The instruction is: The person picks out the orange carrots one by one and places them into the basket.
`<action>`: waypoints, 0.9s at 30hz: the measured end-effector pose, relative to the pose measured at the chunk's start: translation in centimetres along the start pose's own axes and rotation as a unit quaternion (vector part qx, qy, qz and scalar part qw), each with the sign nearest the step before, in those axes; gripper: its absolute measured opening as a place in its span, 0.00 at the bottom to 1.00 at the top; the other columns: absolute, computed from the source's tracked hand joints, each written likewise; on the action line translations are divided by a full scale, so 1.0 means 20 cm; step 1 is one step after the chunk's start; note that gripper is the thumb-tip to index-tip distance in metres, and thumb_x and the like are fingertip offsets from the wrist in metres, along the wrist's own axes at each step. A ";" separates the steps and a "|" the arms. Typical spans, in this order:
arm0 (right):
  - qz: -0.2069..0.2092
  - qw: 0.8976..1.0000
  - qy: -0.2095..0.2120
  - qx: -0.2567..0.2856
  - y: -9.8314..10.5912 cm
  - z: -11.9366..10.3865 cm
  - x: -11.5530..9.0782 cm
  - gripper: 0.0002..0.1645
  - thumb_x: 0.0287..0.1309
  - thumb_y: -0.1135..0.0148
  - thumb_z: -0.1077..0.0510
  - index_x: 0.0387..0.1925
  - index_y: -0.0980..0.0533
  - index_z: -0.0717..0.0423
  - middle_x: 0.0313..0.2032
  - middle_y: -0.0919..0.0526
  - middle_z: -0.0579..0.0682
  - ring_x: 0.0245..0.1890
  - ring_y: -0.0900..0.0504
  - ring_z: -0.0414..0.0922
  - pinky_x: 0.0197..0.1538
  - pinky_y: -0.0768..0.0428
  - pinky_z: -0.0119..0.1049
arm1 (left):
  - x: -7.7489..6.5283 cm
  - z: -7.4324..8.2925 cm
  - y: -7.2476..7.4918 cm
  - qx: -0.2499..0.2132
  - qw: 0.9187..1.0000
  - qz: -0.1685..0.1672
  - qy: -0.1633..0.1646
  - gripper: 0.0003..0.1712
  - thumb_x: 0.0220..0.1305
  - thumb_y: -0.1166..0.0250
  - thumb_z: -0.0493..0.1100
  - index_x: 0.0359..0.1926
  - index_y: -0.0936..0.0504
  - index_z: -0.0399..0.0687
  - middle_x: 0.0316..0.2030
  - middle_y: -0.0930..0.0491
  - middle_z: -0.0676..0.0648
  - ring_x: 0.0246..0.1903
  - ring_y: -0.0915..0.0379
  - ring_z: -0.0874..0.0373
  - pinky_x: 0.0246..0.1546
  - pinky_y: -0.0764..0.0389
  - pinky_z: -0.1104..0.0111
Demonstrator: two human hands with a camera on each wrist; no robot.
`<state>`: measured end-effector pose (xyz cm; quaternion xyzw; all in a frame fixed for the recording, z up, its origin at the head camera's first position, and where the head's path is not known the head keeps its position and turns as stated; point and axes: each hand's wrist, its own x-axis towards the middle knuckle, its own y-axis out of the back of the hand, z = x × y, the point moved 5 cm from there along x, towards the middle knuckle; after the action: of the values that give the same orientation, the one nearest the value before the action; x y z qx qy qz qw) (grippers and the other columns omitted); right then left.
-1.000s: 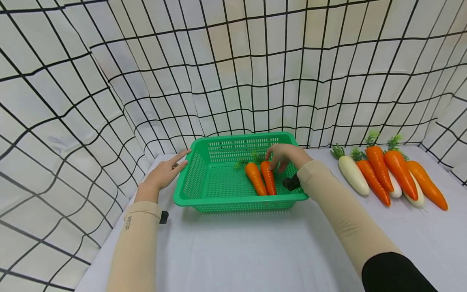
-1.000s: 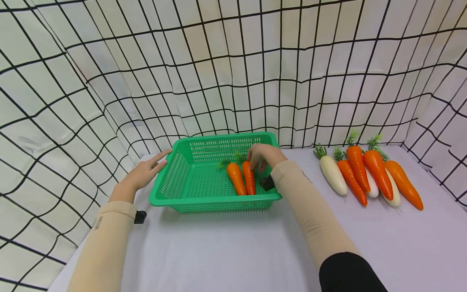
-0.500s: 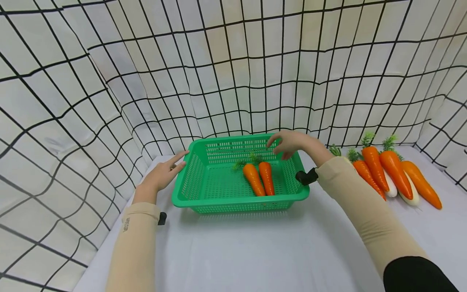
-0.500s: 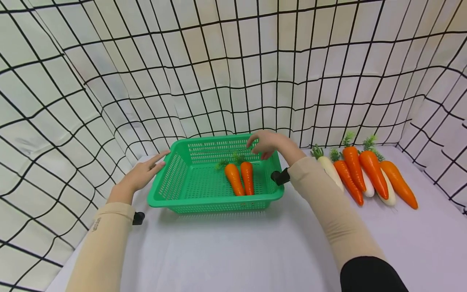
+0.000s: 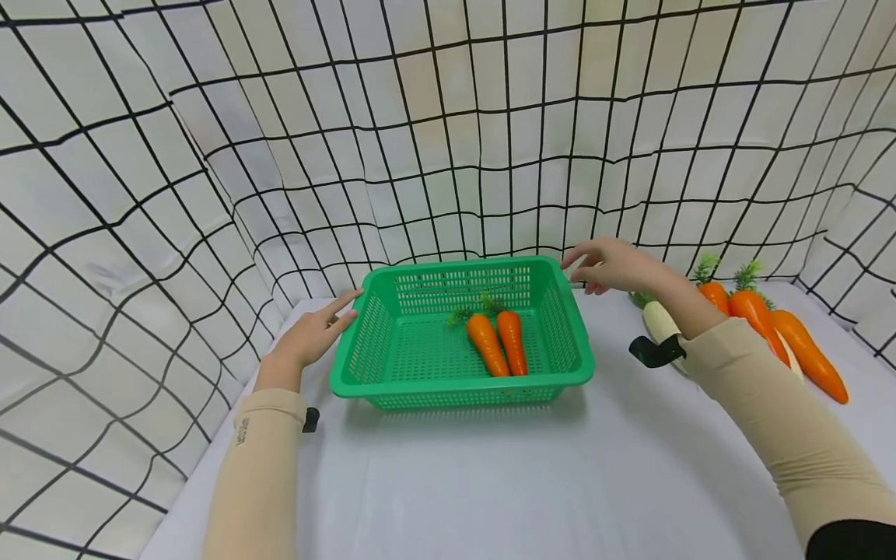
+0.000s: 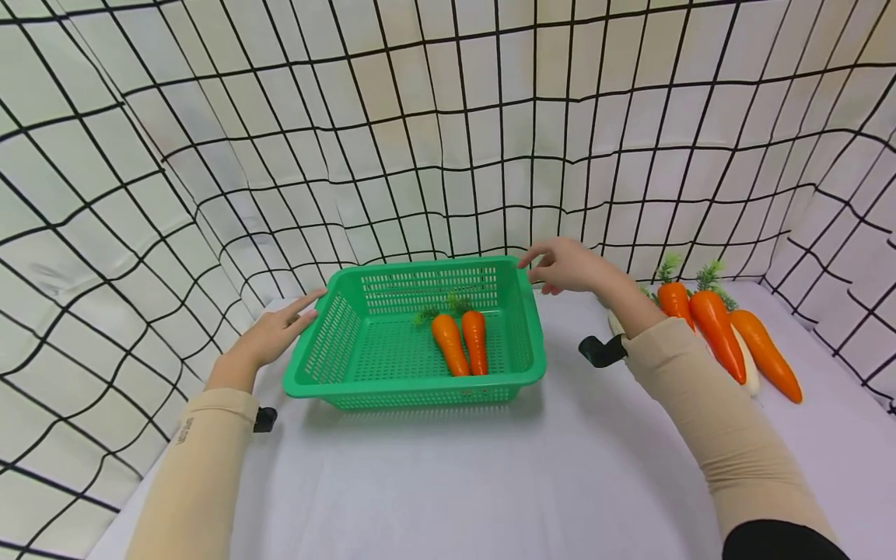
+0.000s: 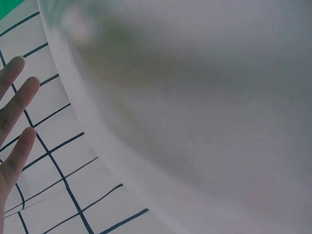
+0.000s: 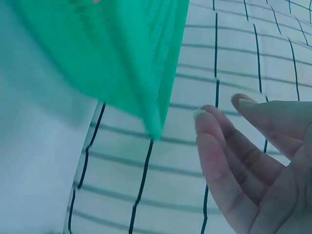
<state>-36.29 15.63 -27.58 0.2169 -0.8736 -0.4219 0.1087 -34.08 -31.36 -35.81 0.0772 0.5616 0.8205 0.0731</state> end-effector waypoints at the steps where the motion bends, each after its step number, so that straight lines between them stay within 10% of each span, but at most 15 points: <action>1: 0.007 1.000 0.003 -0.003 0.02 0.01 -0.03 0.18 0.74 0.44 0.62 0.60 0.23 0.64 0.43 0.14 0.59 0.33 0.16 0.47 0.39 0.15 0.42 | 0.00 0.00 0.00 0.001 1.000 0.000 0.000 0.39 0.79 0.62 0.69 0.83 0.50 0.62 0.64 0.28 0.26 0.60 0.28 0.27 0.53 0.26 0.34; 27: 0.154 0.977 -0.140 -0.047 0.26 0.70 -0.53 0.23 0.72 0.43 0.64 0.62 0.29 0.74 0.55 0.24 0.78 0.45 0.18 0.66 0.43 0.15 0.50 | 0.00 0.00 0.01 0.001 1.000 -0.005 0.001 0.39 0.79 0.62 0.70 0.83 0.51 0.63 0.64 0.28 0.26 0.60 0.28 0.27 0.52 0.26 0.33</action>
<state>-33.59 33.25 -32.26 0.0131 -0.8821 -0.4672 0.0586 -33.99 -31.42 -35.62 0.0734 0.5630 0.8196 0.0769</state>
